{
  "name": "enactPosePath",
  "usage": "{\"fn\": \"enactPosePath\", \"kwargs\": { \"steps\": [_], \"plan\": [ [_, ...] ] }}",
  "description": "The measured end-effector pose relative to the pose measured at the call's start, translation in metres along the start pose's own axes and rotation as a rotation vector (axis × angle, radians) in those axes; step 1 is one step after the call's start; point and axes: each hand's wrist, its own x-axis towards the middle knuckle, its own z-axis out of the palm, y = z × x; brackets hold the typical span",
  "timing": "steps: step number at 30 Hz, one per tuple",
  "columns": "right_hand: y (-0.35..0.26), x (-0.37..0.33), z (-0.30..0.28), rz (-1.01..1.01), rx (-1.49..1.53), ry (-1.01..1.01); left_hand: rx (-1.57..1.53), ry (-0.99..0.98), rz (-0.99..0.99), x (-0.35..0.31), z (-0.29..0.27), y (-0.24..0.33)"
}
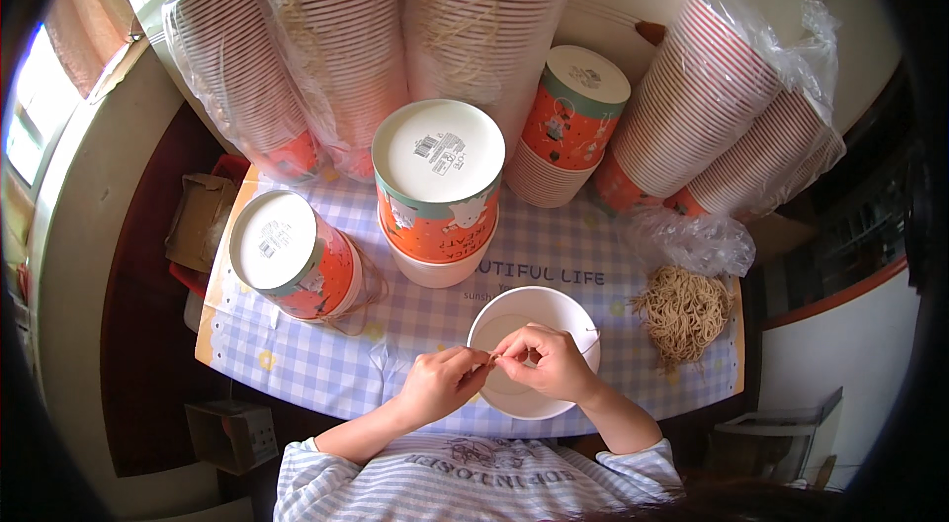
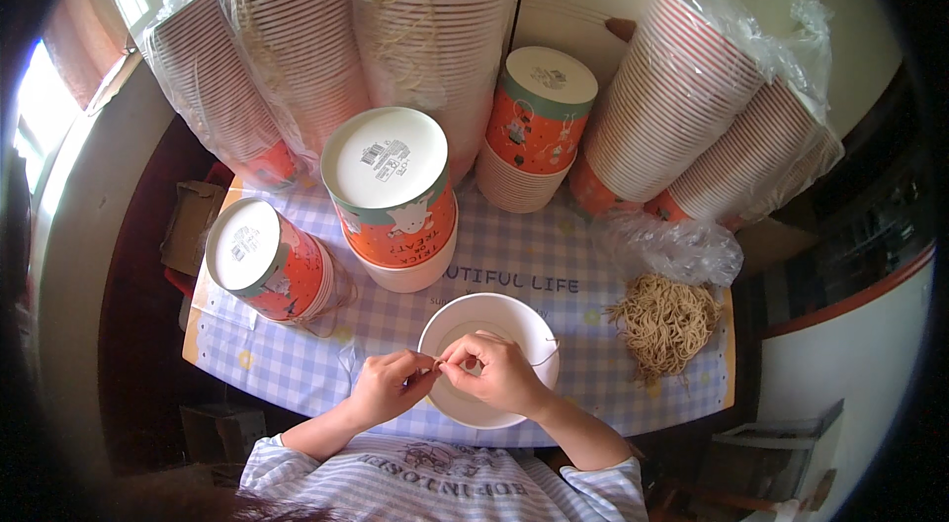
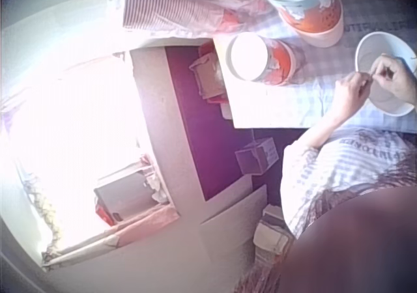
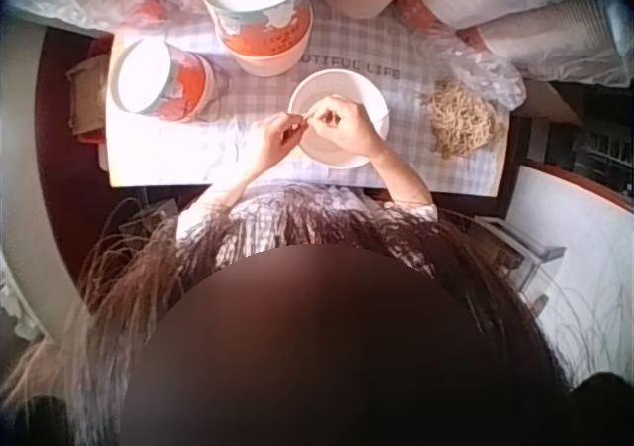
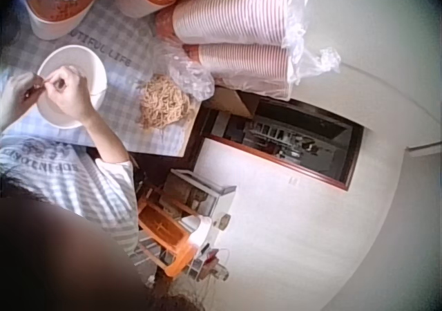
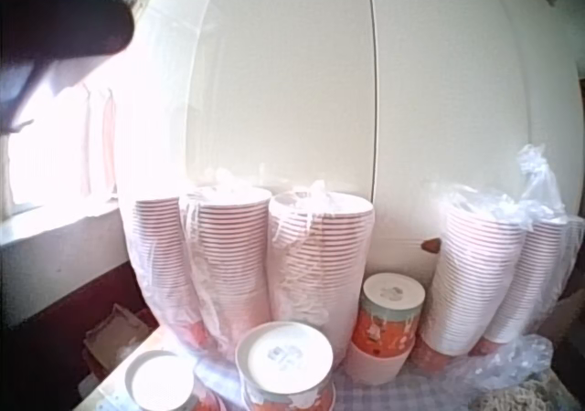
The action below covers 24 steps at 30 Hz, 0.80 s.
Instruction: Attach plastic handles to the sides of paper buckets by threading them through pre-drilled holes.
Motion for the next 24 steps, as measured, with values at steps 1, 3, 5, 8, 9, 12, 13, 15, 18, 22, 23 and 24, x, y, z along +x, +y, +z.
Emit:
{"fn": "enactPosePath", "kwargs": {
  "steps": [1,3,5,8,9,12,13,15,18,22,23,24],
  "plan": [
    [0.002,-0.001,0.000,0.000,-0.001,0.001,0.006,-0.006,0.003,0.001,0.000,0.001],
    [0.008,-0.004,0.000,0.068,0.047,0.003,0.011,-0.012,0.006,0.002,0.000,0.003],
    [0.004,-0.002,0.000,0.056,0.084,0.002,0.001,-0.046,-0.046,0.002,-0.002,0.005],
    [0.007,-0.003,0.001,0.048,0.159,-0.006,-0.080,-0.035,-0.052,0.005,-0.005,0.010],
    [0.009,-0.004,0.001,0.052,0.198,-0.013,-0.081,-0.036,-0.051,0.005,-0.005,0.010],
    [0.002,-0.003,-0.002,0.137,0.316,-0.066,-0.039,-0.055,-0.055,0.005,-0.004,0.009],
    [0.000,-0.002,-0.002,0.137,0.316,-0.066,-0.037,-0.057,-0.084,0.004,-0.002,0.008],
    [-0.003,0.001,-0.003,0.077,0.279,-0.075,-0.035,-0.058,-0.114,0.003,-0.001,0.006],
    [0.008,-0.002,-0.008,0.052,0.210,-0.141,-0.059,-0.057,-0.136,0.004,-0.002,0.008],
    [0.007,-0.001,-0.009,0.080,0.212,-0.133,-0.144,-0.069,-0.205,0.003,-0.003,0.008],
    [0.008,-0.002,-0.008,0.043,0.237,-0.104,-0.168,-0.076,-0.229,0.004,-0.003,0.008],
    [0.008,-0.002,-0.007,0.006,0.262,-0.073,-0.169,-0.077,-0.228,0.003,-0.004,0.007]
  ]
}}
